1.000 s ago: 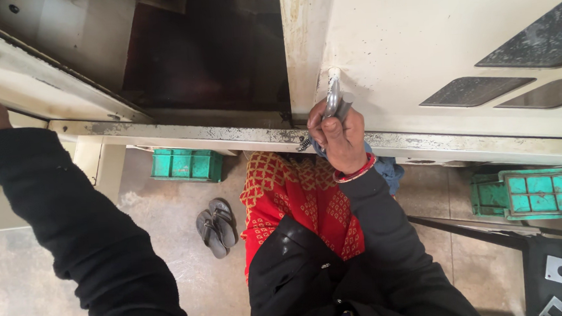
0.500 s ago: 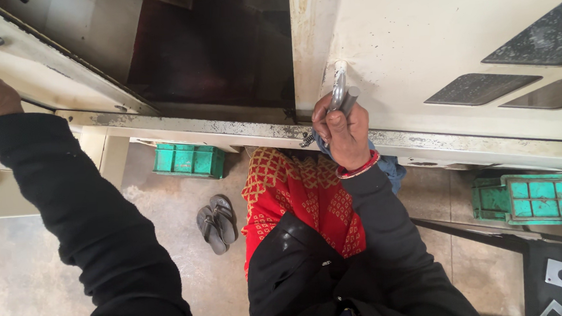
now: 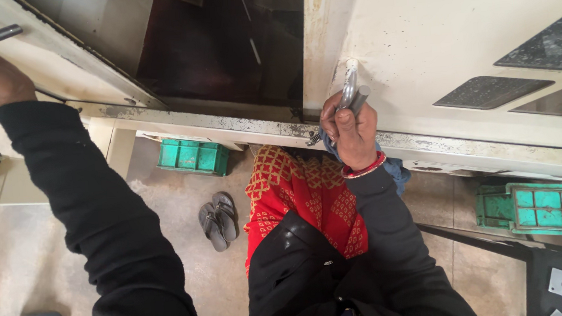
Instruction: The person uses two metal rods to pry open a machine cover, then reaches inside to adjust internal components. They retrieve additional rods from a nearby tray, wipe them with a cloth, and reinsert them into the machine to continue adjustments.
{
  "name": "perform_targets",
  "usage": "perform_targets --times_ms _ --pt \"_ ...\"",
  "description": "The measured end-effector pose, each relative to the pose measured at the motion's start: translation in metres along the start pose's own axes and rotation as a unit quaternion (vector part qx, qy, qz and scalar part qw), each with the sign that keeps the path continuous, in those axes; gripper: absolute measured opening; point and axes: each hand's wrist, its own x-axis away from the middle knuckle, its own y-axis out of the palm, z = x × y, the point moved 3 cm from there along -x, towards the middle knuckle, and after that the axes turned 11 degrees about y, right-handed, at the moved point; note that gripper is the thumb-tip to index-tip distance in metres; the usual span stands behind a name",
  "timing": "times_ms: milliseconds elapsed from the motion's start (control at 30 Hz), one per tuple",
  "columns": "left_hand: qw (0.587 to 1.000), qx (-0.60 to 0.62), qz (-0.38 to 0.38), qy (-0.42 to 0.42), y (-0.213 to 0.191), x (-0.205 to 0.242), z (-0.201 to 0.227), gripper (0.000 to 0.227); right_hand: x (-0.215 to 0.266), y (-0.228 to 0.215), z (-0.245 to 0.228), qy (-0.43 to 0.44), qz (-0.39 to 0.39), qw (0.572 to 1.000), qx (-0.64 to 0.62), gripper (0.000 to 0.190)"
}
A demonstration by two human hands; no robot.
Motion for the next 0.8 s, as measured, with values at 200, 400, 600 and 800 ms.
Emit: perform_targets --times_ms 200,400,600,800 --pt "0.999 0.019 -0.021 0.036 0.002 0.001 0.005 0.029 0.000 0.002 -0.002 -0.001 0.000 1.000 0.008 0.056" --pt "0.998 0.048 -0.032 0.039 -0.005 0.000 -0.002 0.032 0.000 0.003 -0.004 0.000 -0.001 1.000 0.009 0.056" --pt "0.996 0.084 -0.013 0.025 -0.012 0.000 -0.010 0.033 0.000 0.002 -0.004 0.001 -0.003 1.000 0.007 0.054" --pt "0.995 0.098 -0.003 0.016 -0.008 0.001 -0.006 0.031 -0.001 0.003 -0.003 0.003 -0.007 1.000 0.000 0.054"
